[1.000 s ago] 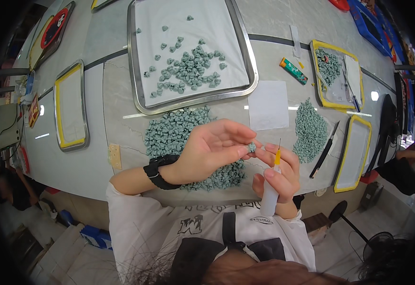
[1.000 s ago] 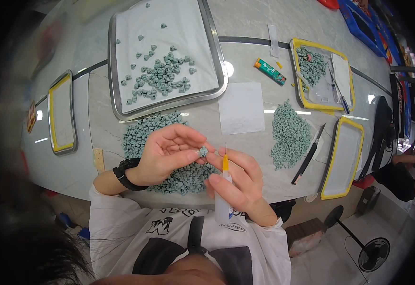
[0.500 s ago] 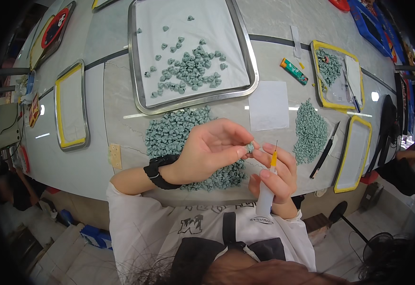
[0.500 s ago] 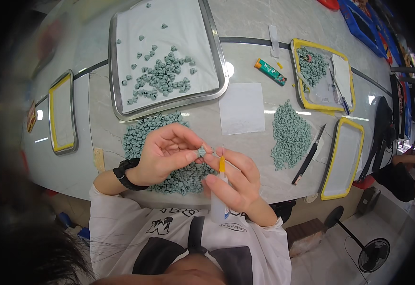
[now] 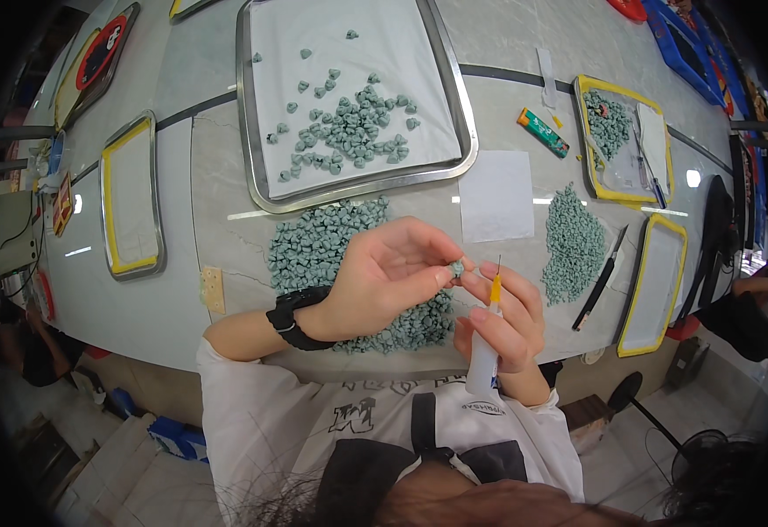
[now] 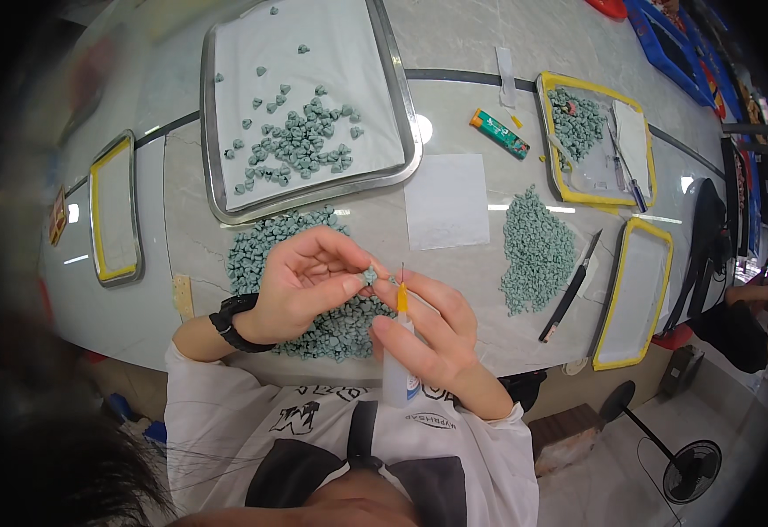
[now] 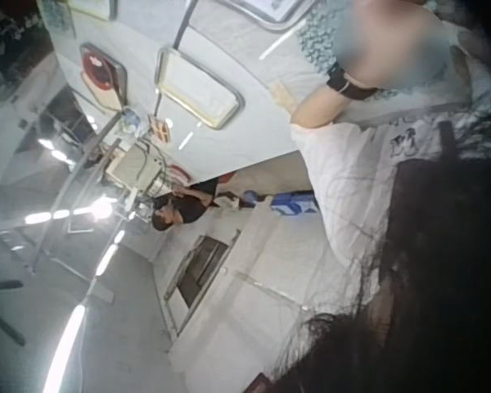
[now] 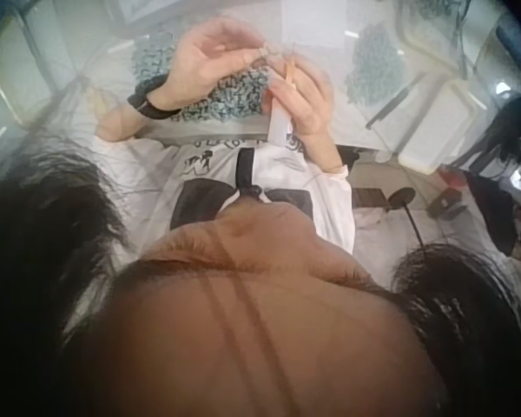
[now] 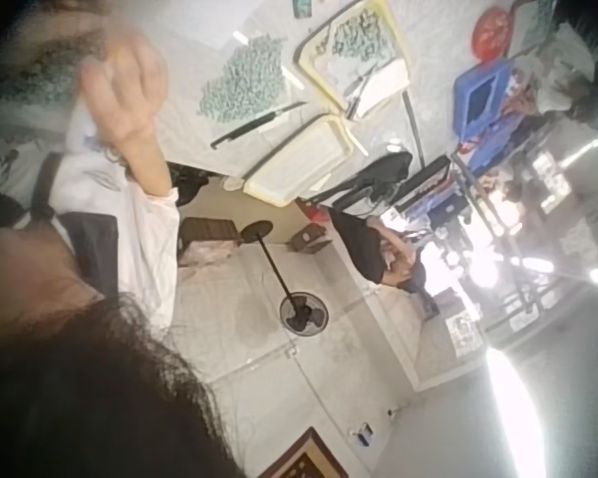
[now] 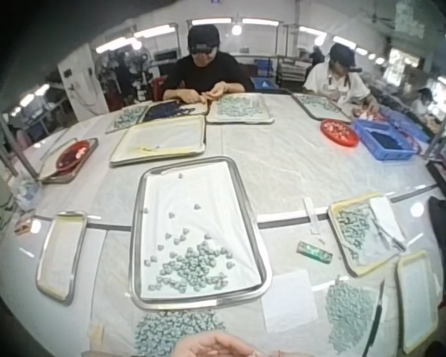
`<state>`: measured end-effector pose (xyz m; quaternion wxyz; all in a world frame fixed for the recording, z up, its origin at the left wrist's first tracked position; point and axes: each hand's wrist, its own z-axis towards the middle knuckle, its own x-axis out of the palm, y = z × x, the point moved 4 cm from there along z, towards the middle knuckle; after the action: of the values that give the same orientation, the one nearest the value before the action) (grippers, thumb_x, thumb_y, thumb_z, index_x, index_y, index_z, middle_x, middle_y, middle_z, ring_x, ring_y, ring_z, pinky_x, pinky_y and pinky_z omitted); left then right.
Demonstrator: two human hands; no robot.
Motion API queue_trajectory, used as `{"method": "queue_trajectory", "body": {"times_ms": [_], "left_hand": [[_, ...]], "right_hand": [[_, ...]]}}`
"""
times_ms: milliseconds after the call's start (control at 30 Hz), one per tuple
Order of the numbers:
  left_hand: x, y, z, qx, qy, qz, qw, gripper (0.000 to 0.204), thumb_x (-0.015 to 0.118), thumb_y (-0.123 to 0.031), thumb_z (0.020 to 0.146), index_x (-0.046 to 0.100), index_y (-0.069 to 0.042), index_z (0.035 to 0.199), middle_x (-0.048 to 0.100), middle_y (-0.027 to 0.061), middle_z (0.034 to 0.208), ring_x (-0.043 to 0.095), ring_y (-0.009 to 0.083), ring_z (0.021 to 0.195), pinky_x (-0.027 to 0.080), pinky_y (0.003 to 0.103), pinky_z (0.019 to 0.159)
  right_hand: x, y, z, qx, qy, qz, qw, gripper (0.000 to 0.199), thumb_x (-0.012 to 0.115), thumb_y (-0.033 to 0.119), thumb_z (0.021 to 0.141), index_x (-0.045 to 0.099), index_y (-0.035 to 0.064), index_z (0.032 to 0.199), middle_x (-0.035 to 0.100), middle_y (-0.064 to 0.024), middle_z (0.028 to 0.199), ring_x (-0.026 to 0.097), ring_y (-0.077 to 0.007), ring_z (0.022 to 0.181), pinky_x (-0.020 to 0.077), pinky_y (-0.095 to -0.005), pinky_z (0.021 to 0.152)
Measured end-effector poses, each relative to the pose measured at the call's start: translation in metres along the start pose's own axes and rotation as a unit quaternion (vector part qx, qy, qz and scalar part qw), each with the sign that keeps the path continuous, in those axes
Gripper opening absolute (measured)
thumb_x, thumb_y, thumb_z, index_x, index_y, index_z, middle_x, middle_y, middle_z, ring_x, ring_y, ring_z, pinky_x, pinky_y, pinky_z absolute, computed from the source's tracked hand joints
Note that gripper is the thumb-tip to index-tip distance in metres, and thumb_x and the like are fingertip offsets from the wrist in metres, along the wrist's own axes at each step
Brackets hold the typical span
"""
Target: Applying glue to small green plastic components and assembling them.
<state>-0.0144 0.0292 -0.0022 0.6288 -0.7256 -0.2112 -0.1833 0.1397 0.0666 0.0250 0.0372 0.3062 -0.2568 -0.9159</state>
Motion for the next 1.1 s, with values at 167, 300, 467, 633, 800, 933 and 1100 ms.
{"method": "queue_trajectory", "body": {"times_ms": [167, 300, 467, 633, 800, 933, 1100], "left_hand": [[-0.001, 0.001, 0.001, 0.011, 0.008, -0.009, 1.0, 0.014, 0.052, 0.003, 0.088, 0.051, 0.003, 0.102, 0.062, 0.0187, 0.106, 0.062, 0.0191, 0.098, 0.052, 0.031, 0.085], [-0.002, 0.001, 0.001, 0.017, 0.008, -0.01, 1.0, 0.012, 0.053, 0.003, 0.088, 0.05, 0.001, 0.1, 0.062, 0.0188, 0.106, 0.062, 0.0195, 0.097, 0.051, 0.031, 0.084], [-0.001, 0.002, 0.001, 0.015, 0.01, -0.021, 1.0, 0.01, 0.053, 0.002, 0.089, 0.049, 0.0, 0.097, 0.062, 0.019, 0.106, 0.062, 0.019, 0.096, 0.051, 0.031, 0.084], [-0.004, 0.004, 0.002, 0.023, 0.009, -0.011, 1.0, 0.01, 0.054, 0.002, 0.088, 0.048, -0.001, 0.096, 0.062, 0.0182, 0.106, 0.062, 0.0177, 0.095, 0.051, 0.029, 0.081], [-0.004, 0.007, 0.005, 0.017, -0.004, -0.004, 1.0, 0.01, 0.054, 0.003, 0.088, 0.049, -0.001, 0.095, 0.063, 0.0163, 0.104, 0.062, 0.0166, 0.095, 0.051, 0.028, 0.081], [-0.006, 0.007, 0.006, 0.014, -0.018, 0.008, 1.0, 0.013, 0.053, 0.004, 0.087, 0.051, 0.001, 0.1, 0.063, 0.0147, 0.103, 0.061, 0.0157, 0.095, 0.051, 0.028, 0.082], [-0.027, -0.002, 0.031, 0.005, 0.003, 0.065, 0.998, 0.02, 0.056, 0.003, 0.086, 0.055, 0.002, 0.105, 0.063, 0.0106, 0.104, 0.061, 0.0147, 0.095, 0.05, 0.028, 0.083]], "right_hand": [[0.003, 0.0, -0.001, -0.005, -0.002, -0.005, 1.0, 0.033, 0.072, 0.01, 0.075, 0.055, 0.0086, 0.102, 0.066, -0.0141, 0.104, 0.062, -0.031, 0.095, 0.0533, -0.0332, 0.07], [0.004, -0.001, -0.002, -0.008, -0.007, -0.009, 1.0, 0.032, 0.073, 0.01, 0.075, 0.055, 0.0088, 0.102, 0.066, -0.014, 0.103, 0.062, -0.0309, 0.094, 0.0538, -0.0329, 0.069], [0.005, -0.001, -0.003, -0.007, -0.013, -0.009, 1.0, 0.031, 0.073, 0.01, 0.074, 0.056, 0.0088, 0.1, 0.066, -0.0137, 0.103, 0.062, -0.0308, 0.094, 0.0534, -0.0323, 0.069], [0.006, -0.002, -0.003, -0.002, -0.025, -0.01, 1.0, 0.033, 0.073, 0.008, 0.071, 0.056, 0.0087, 0.099, 0.067, -0.013, 0.102, 0.063, -0.0307, 0.093, 0.0527, -0.0315, 0.068], [0.008, -0.006, -0.006, 0.001, -0.027, -0.023, 0.999, 0.038, 0.075, 0.008, 0.066, 0.057, 0.0086, 0.098, 0.068, -0.012, 0.1, 0.063, -0.0311, 0.092, 0.0523, -0.0312, 0.068], [0.007, -0.005, -0.001, -0.002, 0.026, -0.032, 0.999, 0.029, 0.066, 0.006, 0.081, 0.048, 0.0058, 0.103, 0.068, -0.0173, 0.094, 0.064, -0.0357, 0.086, 0.0537, -0.0375, 0.074], [-0.005, -0.008, -0.003, 0.035, -0.023, 0.028, 0.999, 0.035, 0.072, 0.006, 0.073, 0.051, 0.0073, 0.101, 0.068, -0.0167, 0.098, 0.063, -0.0345, 0.091, 0.0518, -0.0357, 0.074]]}}
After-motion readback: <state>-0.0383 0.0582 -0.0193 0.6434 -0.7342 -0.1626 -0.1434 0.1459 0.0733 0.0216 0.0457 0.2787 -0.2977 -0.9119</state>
